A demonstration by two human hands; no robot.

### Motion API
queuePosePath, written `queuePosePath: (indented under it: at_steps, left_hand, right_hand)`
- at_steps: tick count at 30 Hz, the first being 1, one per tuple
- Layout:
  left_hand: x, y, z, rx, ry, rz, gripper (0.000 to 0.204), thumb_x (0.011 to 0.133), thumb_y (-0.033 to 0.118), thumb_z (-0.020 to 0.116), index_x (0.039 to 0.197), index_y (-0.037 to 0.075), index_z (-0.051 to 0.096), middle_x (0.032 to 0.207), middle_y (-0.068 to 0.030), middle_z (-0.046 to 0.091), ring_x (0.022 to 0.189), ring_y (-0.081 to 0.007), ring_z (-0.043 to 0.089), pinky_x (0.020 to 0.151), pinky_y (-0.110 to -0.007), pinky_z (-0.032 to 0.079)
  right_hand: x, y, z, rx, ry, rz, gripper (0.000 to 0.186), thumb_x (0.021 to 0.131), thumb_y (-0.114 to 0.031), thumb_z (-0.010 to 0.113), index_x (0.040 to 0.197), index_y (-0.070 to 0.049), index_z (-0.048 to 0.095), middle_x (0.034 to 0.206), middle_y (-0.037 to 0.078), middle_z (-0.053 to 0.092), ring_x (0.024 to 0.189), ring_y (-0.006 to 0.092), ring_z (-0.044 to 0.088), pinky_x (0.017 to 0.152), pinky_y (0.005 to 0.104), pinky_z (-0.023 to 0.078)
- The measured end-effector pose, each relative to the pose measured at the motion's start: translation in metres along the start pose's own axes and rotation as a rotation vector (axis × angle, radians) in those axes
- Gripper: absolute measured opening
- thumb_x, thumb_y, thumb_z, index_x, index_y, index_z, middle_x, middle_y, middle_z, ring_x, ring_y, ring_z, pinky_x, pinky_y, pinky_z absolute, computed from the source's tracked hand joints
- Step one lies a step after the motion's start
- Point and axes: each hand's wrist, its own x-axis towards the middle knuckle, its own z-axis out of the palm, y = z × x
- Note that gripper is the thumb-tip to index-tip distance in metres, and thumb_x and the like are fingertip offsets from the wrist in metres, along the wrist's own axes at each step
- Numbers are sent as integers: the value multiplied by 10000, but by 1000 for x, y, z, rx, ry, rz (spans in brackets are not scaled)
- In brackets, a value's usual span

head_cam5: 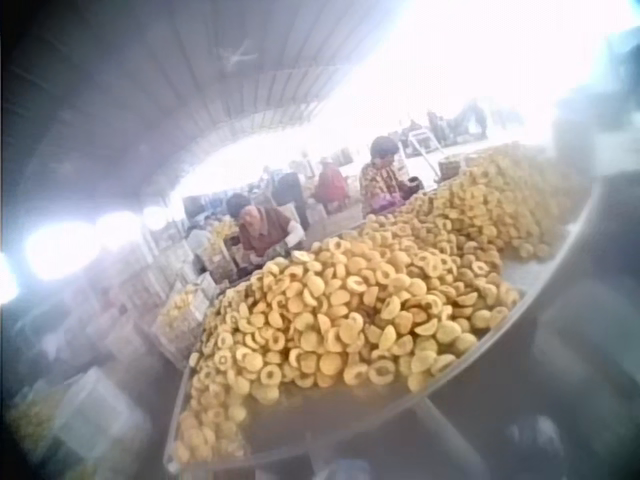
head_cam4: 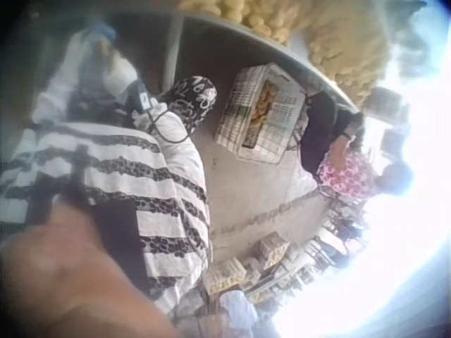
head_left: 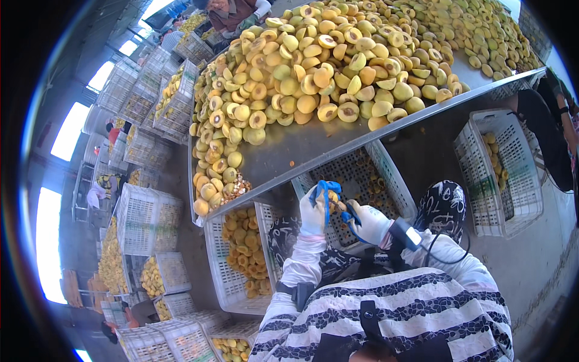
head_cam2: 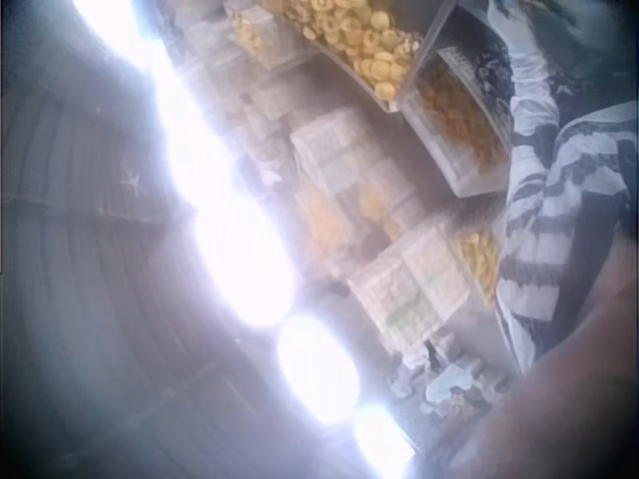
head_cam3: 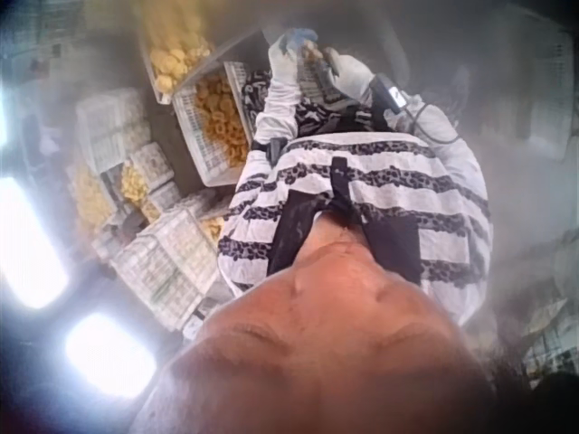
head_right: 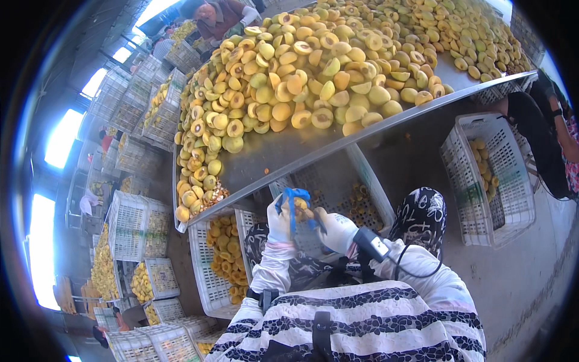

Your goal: The person repeatedly picks mangoes from a metal table, uses a small knife to remove the pit, and places the pitted fruit into a white crate below. The process is repeated continuously with many mangoes.

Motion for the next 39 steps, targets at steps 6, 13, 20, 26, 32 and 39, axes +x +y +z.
queuePosePath:
  at_steps: [6, 13, 20, 26, 32, 39]
  left_hand:
    - [0, 1, 11, -95, 78, 51, 357, 998, 289, 569, 1039, -55, 653, 914, -93, 683, 733, -132, 630, 667, -252, 521]
    - [0, 11, 33, -233, 234, -62, 375, 962, 331, 616, 1011, -40, 651, 873, -121, 690, 678, -173, 649, 587, -270, 535]
    - [5, 14, 33, -242, 175, -264, 423, 950, 427, 605, 961, 7, 648, 828, -118, 682, 643, -193, 646, 545, -287, 532]
    - [3, -12, 16, -362, 106, -317, 469, 975, 476, 533, 1022, 22, 637, 878, -120, 685, 716, -220, 662, 617, -316, 557]
    - [11, -56, -24, -480, 270, -287, 500, 1003, 427, 504, 1092, -51, 621, 912, -128, 686, 797, -212, 672, 723, -312, 561]
    - [8, -66, -49, -71, 313, -136, 360, 1009, 336, 522, 1077, 5, 646, 899, -78, 673, 762, -173, 671, 694, -286, 565]
  right_hand:
    - [2, -4, 20, 869, -12, 258, 238, 983, -230, 522, 1064, -15, 585, 837, 130, 655, 732, 191, 620, 653, 364, 481]
    - [-5, -17, 7, 1034, -113, 315, 357, 1014, -444, 463, 1073, -109, 571, 705, -28, 509, 536, 50, 450, 482, 206, 356]
    - [-6, -16, 9, 1350, -211, 258, 388, 981, -477, 510, 1060, -100, 559, 695, -35, 500, 437, 62, 403, 391, 210, 284]
    - [-2, 25, 18, 2146, -818, 452, 411, 967, -469, 545, 1058, -68, 538, 641, 2, 471, 412, 72, 387, 339, 200, 295]
    - [19, 54, 38, 1631, -46, 575, 393, 966, -399, 547, 1093, -27, 570, 663, 60, 550, 509, 115, 503, 429, 298, 403]
    - [31, 68, 44, 357, 219, 348, 447, 954, -426, 552, 1041, 8, 612, 761, 252, 649, 704, 400, 669, 601, 471, 493]
